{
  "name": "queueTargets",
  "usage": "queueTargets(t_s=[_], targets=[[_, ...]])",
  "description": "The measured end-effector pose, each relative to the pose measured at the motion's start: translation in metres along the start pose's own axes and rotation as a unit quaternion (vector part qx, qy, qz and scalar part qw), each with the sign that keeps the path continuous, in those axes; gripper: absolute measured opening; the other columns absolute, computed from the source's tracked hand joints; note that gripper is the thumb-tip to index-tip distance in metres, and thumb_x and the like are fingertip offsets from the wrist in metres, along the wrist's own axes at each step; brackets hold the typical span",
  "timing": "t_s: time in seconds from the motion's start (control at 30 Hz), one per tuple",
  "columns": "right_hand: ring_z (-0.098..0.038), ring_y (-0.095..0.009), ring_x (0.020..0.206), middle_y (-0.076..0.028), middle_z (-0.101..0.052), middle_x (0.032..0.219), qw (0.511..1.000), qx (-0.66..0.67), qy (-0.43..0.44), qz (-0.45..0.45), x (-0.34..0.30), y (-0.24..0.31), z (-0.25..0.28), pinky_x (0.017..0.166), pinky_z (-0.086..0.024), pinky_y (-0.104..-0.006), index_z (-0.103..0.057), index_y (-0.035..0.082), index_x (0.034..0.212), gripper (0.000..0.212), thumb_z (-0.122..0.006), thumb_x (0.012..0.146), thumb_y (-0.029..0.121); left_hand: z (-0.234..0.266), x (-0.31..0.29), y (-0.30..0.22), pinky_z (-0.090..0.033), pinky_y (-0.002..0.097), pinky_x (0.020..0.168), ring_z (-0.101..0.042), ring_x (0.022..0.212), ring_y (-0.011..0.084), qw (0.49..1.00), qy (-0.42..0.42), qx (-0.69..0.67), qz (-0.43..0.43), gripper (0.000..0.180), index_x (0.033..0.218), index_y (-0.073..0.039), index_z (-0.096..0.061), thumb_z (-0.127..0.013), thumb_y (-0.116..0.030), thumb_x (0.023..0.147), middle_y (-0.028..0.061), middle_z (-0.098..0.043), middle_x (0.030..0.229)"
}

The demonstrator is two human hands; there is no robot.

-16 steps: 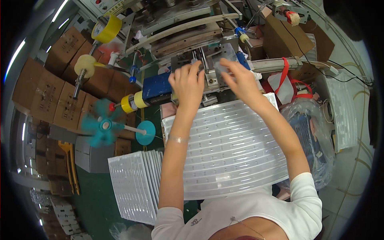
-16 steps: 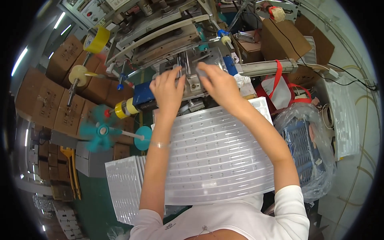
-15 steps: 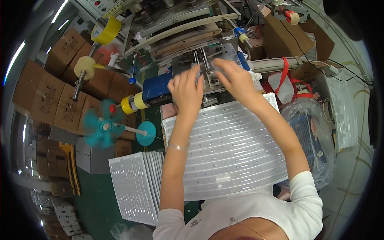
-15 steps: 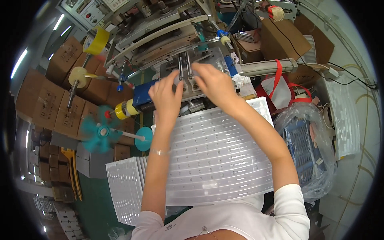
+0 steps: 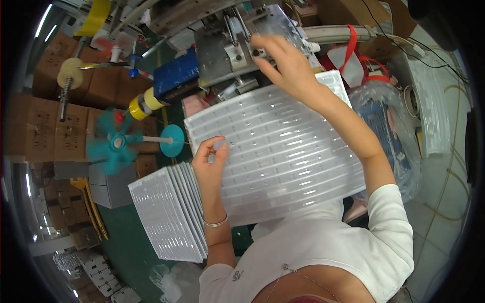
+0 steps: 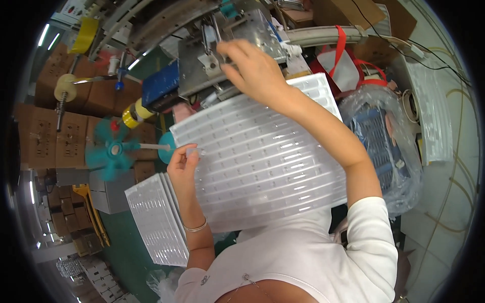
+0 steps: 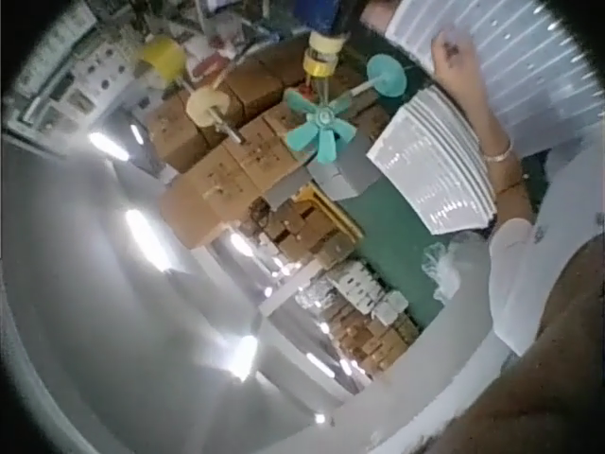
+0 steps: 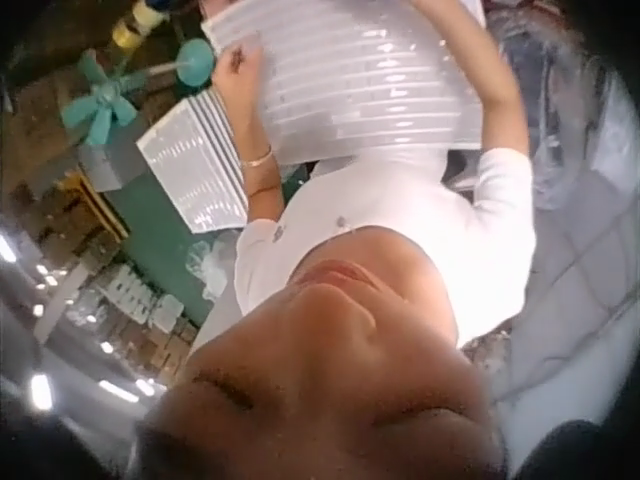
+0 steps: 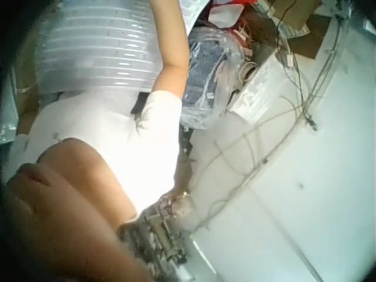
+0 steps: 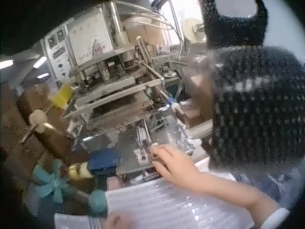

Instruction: Filling small plastic tubes with an applicator and organizing them into a production tray.

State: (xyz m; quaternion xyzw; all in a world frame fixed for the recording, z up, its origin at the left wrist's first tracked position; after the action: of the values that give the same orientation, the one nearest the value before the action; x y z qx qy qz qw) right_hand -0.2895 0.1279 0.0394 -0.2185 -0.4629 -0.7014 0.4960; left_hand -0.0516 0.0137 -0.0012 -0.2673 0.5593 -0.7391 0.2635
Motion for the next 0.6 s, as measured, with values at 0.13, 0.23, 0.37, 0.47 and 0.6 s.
queueTargets(t_s=[0.13, 0.23, 0.37, 0.47, 0.6], targets=[[-0.062, -0.029, 0.072, -0.011, -0.058, 0.085, 0.959, 0.093, 0.267, 0.001, -0.072, 0.035, 0.029, 0.06, -0.051, -0.0387, -0.061, 0.008, 0.105, 0.025, -0.061, 0.08, 0.014, 0.001, -0.014, 0.016, -0.046, 0.0259, 0.073, -0.055, 0.077, 0.011, 0.991, 0.024, -0.113, 0.066, 0.022, 0.1, 0.002, -0.062, -0.059, -0.016, 0.087, 0.0064, -0.062, 0.088], [-0.061, -0.025, 0.071, -0.009, -0.055, 0.083, 0.891, 0.131, 0.433, 0.047, -0.13, 0.068, 0.04, 0.056, -0.052, -0.0355, -0.061, 0.009, 0.105, 0.027, -0.06, 0.079, 0.012, 0.006, -0.02, 0.02, -0.046, 0.0281, 0.068, -0.056, 0.074, 0.014, 0.976, 0.039, -0.196, 0.082, 0.026, 0.104, 0.002, -0.06, -0.055, -0.018, 0.088, 0.0077, -0.061, 0.084], [-0.059, -0.022, 0.074, -0.009, -0.052, 0.082, 0.851, 0.059, 0.5, 0.15, -0.181, 0.087, 0.041, 0.053, -0.051, -0.0329, -0.058, 0.008, 0.107, 0.031, -0.058, 0.077, 0.011, 0.007, -0.021, 0.024, -0.046, 0.0311, 0.065, -0.053, 0.072, 0.0181, 0.883, 0.092, -0.434, 0.155, 0.031, 0.109, 0.001, -0.055, -0.051, -0.021, 0.087, 0.0099, -0.058, 0.083], [-0.058, -0.022, 0.075, -0.01, -0.051, 0.082, 0.85, 0.047, 0.495, 0.173, -0.197, 0.089, 0.038, 0.053, -0.051, -0.0326, -0.057, 0.007, 0.103, 0.028, -0.057, 0.076, 0.01, 0.005, -0.02, 0.026, -0.047, 0.0324, 0.066, -0.053, 0.073, 0.0201, 0.776, 0.114, -0.58, 0.218, 0.03, 0.109, 0.0, -0.053, -0.049, -0.018, 0.086, 0.012, -0.057, 0.089], [-0.059, -0.025, 0.076, -0.012, -0.052, 0.083, 0.841, 0.076, 0.511, 0.163, -0.195, 0.092, 0.037, 0.054, -0.051, -0.0344, -0.054, 0.007, 0.098, 0.022, -0.056, 0.076, 0.009, -0.001, -0.013, 0.029, -0.052, 0.035, 0.069, -0.057, 0.078, 0.0229, 0.75, 0.082, -0.609, 0.245, 0.023, 0.103, -0.001, -0.053, -0.048, -0.015, 0.085, 0.0127, -0.057, 0.094]])
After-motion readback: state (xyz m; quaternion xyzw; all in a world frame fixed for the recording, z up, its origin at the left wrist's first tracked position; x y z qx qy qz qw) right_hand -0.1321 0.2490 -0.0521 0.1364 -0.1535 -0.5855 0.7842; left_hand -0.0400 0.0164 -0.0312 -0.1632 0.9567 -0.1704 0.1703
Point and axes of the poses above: each hand's wrist, its own x-axis towards the middle knuckle, its own z-axis out of the back of the hand, y = z × x, the point moved 3 cm from there along x, towards the middle knuckle
